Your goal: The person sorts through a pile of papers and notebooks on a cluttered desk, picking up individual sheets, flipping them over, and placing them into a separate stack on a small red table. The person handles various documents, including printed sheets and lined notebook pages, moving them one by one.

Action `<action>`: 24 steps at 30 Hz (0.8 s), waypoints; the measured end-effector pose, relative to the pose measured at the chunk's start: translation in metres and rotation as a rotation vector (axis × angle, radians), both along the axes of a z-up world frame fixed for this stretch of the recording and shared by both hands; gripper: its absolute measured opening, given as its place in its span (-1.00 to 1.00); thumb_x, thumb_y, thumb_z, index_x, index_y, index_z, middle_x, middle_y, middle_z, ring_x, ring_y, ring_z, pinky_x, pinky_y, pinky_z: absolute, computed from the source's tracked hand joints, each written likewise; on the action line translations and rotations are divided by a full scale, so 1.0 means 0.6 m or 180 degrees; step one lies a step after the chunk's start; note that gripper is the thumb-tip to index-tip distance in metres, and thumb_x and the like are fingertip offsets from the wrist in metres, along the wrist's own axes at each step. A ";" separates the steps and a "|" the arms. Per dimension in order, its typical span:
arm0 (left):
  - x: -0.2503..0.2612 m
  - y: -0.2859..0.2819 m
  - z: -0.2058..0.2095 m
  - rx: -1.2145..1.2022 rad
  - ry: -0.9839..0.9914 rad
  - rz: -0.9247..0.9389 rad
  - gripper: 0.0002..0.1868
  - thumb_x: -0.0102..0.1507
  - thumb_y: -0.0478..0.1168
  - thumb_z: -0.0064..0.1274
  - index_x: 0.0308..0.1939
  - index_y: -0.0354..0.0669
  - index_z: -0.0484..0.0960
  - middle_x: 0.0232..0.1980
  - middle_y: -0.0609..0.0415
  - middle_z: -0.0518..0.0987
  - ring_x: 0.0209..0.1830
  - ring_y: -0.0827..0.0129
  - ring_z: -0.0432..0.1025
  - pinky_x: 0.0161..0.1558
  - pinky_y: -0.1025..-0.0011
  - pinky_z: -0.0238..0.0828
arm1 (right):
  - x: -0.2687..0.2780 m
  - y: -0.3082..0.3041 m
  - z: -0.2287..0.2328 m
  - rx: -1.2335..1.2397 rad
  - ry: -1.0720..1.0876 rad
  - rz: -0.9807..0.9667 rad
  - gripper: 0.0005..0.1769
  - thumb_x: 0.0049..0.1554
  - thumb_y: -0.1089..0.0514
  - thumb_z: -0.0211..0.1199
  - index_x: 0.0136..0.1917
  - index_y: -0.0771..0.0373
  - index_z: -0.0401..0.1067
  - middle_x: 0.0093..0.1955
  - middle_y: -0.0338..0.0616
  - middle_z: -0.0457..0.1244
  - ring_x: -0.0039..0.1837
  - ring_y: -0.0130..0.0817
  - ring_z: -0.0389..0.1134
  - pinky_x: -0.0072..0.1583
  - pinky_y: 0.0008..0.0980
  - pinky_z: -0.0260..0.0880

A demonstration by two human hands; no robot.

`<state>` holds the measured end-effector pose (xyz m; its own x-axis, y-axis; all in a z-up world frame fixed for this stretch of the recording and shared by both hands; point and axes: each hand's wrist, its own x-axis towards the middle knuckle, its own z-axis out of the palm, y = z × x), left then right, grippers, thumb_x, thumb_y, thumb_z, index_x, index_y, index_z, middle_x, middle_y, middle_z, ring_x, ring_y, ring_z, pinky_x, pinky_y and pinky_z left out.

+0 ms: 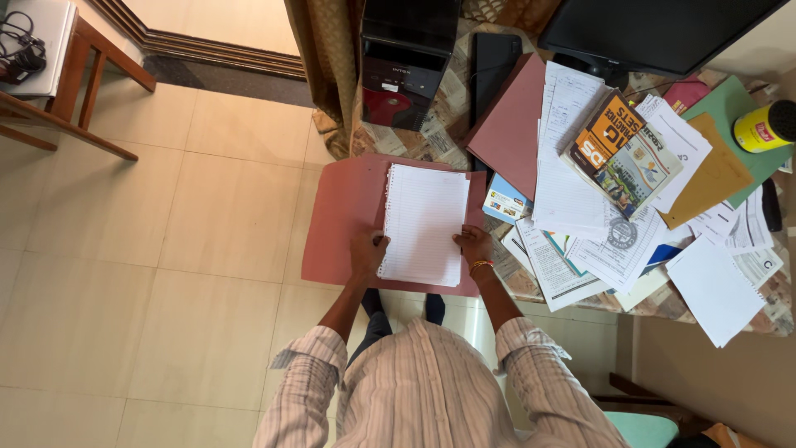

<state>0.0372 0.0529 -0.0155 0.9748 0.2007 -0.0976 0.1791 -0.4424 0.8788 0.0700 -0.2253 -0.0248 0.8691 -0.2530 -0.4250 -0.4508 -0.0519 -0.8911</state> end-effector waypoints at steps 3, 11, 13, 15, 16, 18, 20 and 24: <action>0.006 0.000 -0.002 0.0144 0.0098 -0.0053 -0.78 0.16 -0.20 0.26 -0.18 -0.24 0.77 -0.36 -0.14 0.68 -0.43 0.13 0.60 -0.29 0.26 0.53 | 0.002 0.003 0.007 -0.0249 -0.0062 0.0026 -0.64 0.01 0.37 0.41 0.10 0.42 0.53 -0.09 -0.07 0.45 -0.15 -0.42 0.44 -0.15 -0.47 0.45; 0.001 0.017 -0.010 0.0203 -0.0026 -0.0157 -0.80 0.14 -0.20 0.28 -0.23 -0.23 0.77 -0.37 -0.14 0.67 -0.42 0.11 0.59 -0.28 0.24 0.52 | 0.000 0.015 0.010 -0.0836 -0.0113 0.0065 -0.64 -0.01 0.31 0.43 0.09 0.41 0.57 -0.11 -0.05 0.46 -0.20 -0.38 0.42 -0.17 -0.40 0.43; -0.001 0.020 -0.011 0.0164 -0.0042 -0.0149 -0.81 0.13 -0.20 0.28 -0.23 -0.22 0.77 -0.36 -0.12 0.68 -0.41 0.12 0.59 -0.27 0.25 0.53 | -0.003 0.019 0.010 -0.1168 -0.0437 0.0128 -0.64 -0.04 0.29 0.46 0.05 0.40 0.57 -0.12 -0.06 0.47 -0.15 -0.43 0.49 -0.11 -0.45 0.51; -0.003 0.023 -0.011 0.0163 -0.0049 -0.0107 -0.81 0.12 -0.20 0.28 -0.24 -0.21 0.77 -0.34 -0.11 0.69 -0.39 0.12 0.60 -0.26 0.25 0.53 | -0.007 0.020 0.006 -0.1338 -0.0390 0.0072 -0.67 -0.05 0.27 0.44 0.03 0.36 0.59 -0.13 -0.05 0.47 -0.16 -0.36 0.50 -0.11 -0.40 0.50; -0.002 0.025 -0.011 0.0192 -0.0027 -0.0134 -0.81 0.13 -0.20 0.28 -0.23 -0.21 0.78 -0.34 -0.11 0.69 -0.39 0.12 0.60 -0.25 0.25 0.53 | -0.007 0.020 0.005 -0.1425 -0.0370 0.0045 -0.68 -0.05 0.26 0.43 0.02 0.35 0.60 -0.14 -0.04 0.47 -0.16 -0.32 0.51 -0.12 -0.37 0.50; -0.001 0.027 -0.011 0.0242 0.0019 -0.0197 -0.81 0.14 -0.20 0.28 -0.22 -0.20 0.78 -0.33 -0.11 0.69 -0.38 0.11 0.60 -0.24 0.25 0.54 | -0.007 0.022 0.005 -0.2002 -0.0559 0.0097 -0.72 -0.04 0.24 0.42 -0.02 0.32 0.63 -0.15 -0.04 0.47 -0.17 -0.26 0.50 -0.10 -0.33 0.50; -0.002 0.031 -0.013 0.0278 -0.0034 -0.0200 -0.83 0.15 -0.21 0.26 -0.24 -0.20 0.78 -0.33 -0.11 0.69 -0.37 0.12 0.60 -0.24 0.25 0.54 | -0.009 0.019 0.008 -0.2398 -0.0711 0.0116 -0.78 -0.03 0.23 0.40 -0.07 0.29 0.64 -0.17 -0.04 0.46 -0.17 -0.19 0.49 -0.09 -0.29 0.50; -0.002 0.028 -0.011 0.0193 -0.0188 0.0298 -0.77 0.19 -0.19 0.23 -0.17 -0.28 0.78 -0.33 -0.16 0.70 -0.37 0.10 0.62 -0.21 0.25 0.56 | -0.019 0.012 0.026 -0.2730 -0.0933 -0.0031 -0.85 0.00 0.25 0.34 -0.15 0.26 0.68 -0.20 0.01 0.45 -0.16 -0.09 0.47 -0.08 -0.22 0.49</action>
<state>0.0359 0.0697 -0.0222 0.9552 0.2950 -0.0254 0.1708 -0.4788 0.8611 0.0583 -0.2179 -0.0092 0.9089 -0.3887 0.1509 -0.2158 -0.7482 -0.6274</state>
